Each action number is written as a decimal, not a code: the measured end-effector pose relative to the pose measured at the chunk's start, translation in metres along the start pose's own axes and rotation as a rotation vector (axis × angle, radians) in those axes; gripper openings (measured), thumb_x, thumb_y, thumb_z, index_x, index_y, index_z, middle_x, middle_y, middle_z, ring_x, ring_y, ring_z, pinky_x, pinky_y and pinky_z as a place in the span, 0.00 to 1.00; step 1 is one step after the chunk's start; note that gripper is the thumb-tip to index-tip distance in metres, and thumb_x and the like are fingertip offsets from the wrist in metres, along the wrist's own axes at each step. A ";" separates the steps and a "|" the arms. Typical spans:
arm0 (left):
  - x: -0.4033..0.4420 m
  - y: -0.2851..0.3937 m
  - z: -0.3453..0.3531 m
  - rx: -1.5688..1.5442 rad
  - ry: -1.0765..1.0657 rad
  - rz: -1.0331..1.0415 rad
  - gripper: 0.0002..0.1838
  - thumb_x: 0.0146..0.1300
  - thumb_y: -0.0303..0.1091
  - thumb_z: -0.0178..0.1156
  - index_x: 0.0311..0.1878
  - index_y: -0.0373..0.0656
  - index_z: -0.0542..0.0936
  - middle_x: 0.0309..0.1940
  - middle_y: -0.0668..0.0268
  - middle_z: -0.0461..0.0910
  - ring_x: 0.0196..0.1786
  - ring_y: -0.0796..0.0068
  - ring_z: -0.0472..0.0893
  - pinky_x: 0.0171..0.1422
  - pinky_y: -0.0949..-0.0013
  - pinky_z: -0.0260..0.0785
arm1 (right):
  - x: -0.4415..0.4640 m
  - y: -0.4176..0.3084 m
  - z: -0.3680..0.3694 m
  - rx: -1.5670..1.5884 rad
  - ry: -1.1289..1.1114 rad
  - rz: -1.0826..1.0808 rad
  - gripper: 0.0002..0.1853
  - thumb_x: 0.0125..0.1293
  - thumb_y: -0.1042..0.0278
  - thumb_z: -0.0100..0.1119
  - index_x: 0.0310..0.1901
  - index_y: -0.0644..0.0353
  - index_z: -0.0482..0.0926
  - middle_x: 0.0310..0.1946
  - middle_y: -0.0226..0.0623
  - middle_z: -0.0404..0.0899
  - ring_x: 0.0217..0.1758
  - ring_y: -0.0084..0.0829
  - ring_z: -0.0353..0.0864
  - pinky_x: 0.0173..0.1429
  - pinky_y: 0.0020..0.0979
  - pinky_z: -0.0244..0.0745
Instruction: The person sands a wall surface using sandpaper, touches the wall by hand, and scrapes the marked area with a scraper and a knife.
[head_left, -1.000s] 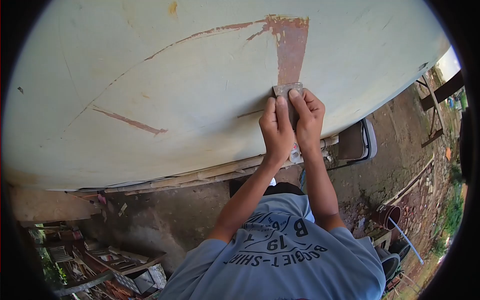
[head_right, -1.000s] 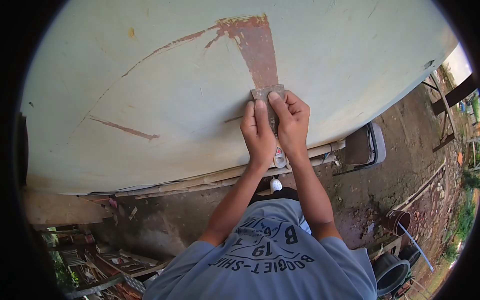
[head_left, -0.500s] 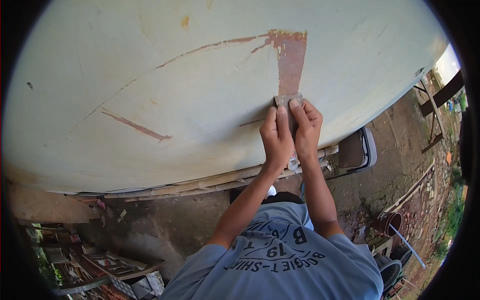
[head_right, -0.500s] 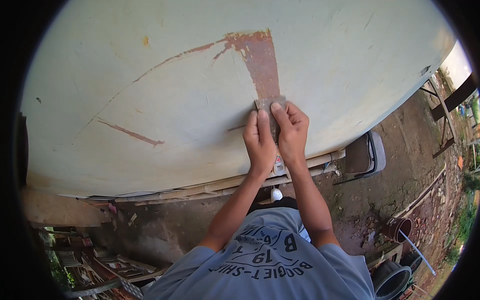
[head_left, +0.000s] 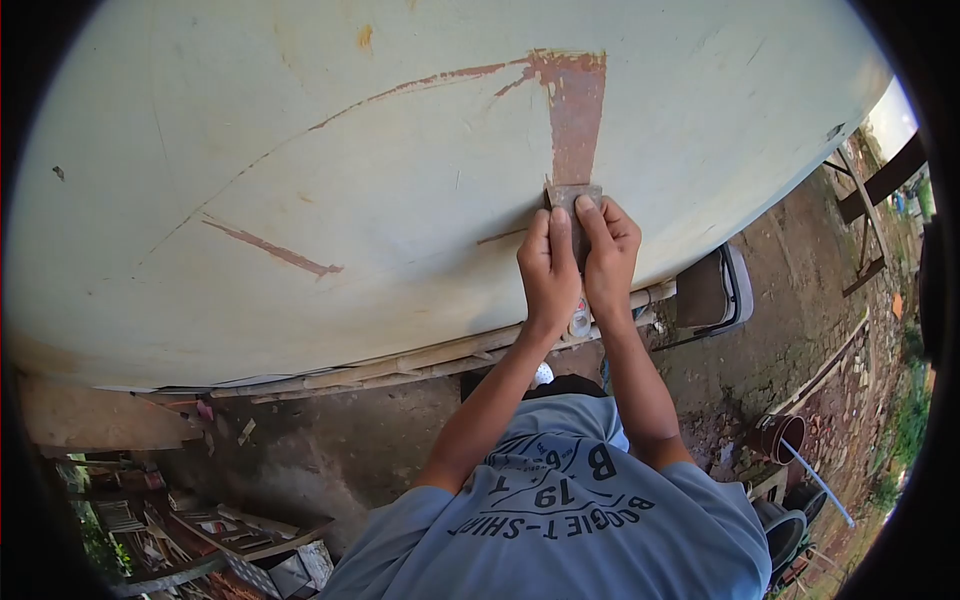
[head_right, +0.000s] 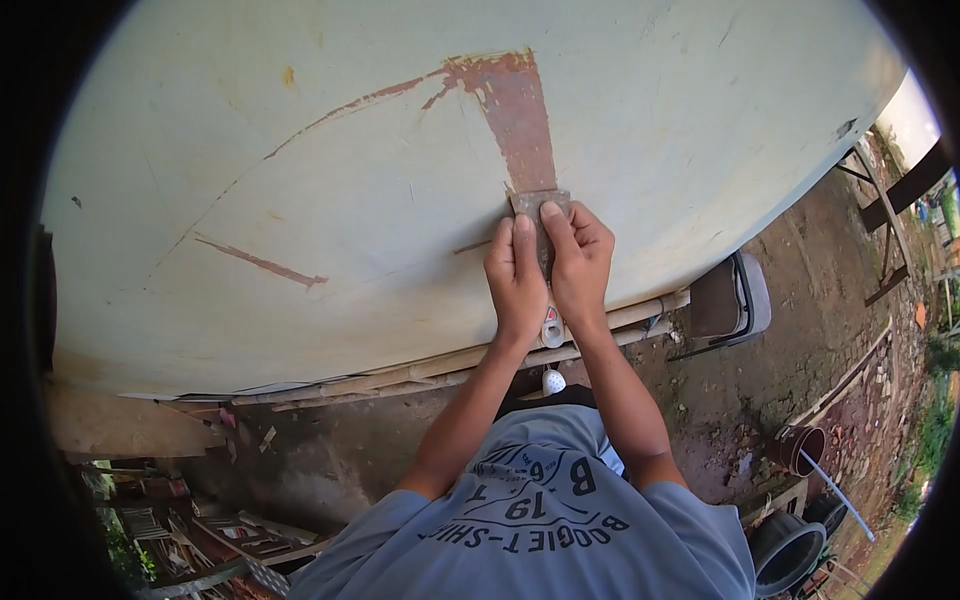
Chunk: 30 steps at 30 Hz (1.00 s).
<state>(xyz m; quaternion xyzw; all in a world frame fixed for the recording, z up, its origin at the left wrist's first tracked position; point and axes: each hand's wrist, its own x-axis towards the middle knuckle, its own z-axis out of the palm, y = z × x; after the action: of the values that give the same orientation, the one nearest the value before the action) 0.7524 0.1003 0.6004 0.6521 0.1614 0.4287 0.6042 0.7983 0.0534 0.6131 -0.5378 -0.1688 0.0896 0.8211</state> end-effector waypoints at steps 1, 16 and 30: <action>0.006 0.002 0.002 0.008 0.000 0.042 0.18 0.79 0.38 0.47 0.30 0.40 0.67 0.22 0.75 0.62 0.29 0.87 0.60 0.30 0.74 0.56 | 0.006 -0.002 0.002 0.012 -0.002 -0.021 0.15 0.72 0.67 0.57 0.24 0.58 0.73 0.20 0.17 0.68 0.24 0.09 0.58 0.26 0.19 0.53; 0.017 0.030 0.005 -0.033 0.009 0.058 0.19 0.79 0.36 0.46 0.28 0.40 0.65 0.22 0.75 0.62 0.29 0.87 0.59 0.30 0.74 0.56 | 0.010 -0.044 0.013 0.045 -0.056 -0.012 0.15 0.72 0.67 0.57 0.25 0.60 0.74 0.21 0.18 0.71 0.24 0.09 0.61 0.26 0.19 0.56; 0.022 0.026 0.005 0.072 0.034 0.124 0.19 0.78 0.35 0.47 0.28 0.39 0.65 0.21 0.75 0.61 0.28 0.86 0.58 0.29 0.73 0.55 | 0.014 -0.024 0.013 0.074 -0.038 -0.062 0.14 0.72 0.66 0.57 0.27 0.60 0.76 0.21 0.17 0.71 0.24 0.08 0.60 0.26 0.18 0.55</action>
<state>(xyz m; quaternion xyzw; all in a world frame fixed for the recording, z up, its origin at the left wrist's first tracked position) 0.7610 0.1075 0.6331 0.6747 0.1460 0.4703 0.5497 0.8054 0.0589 0.6418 -0.4999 -0.1972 0.0806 0.8395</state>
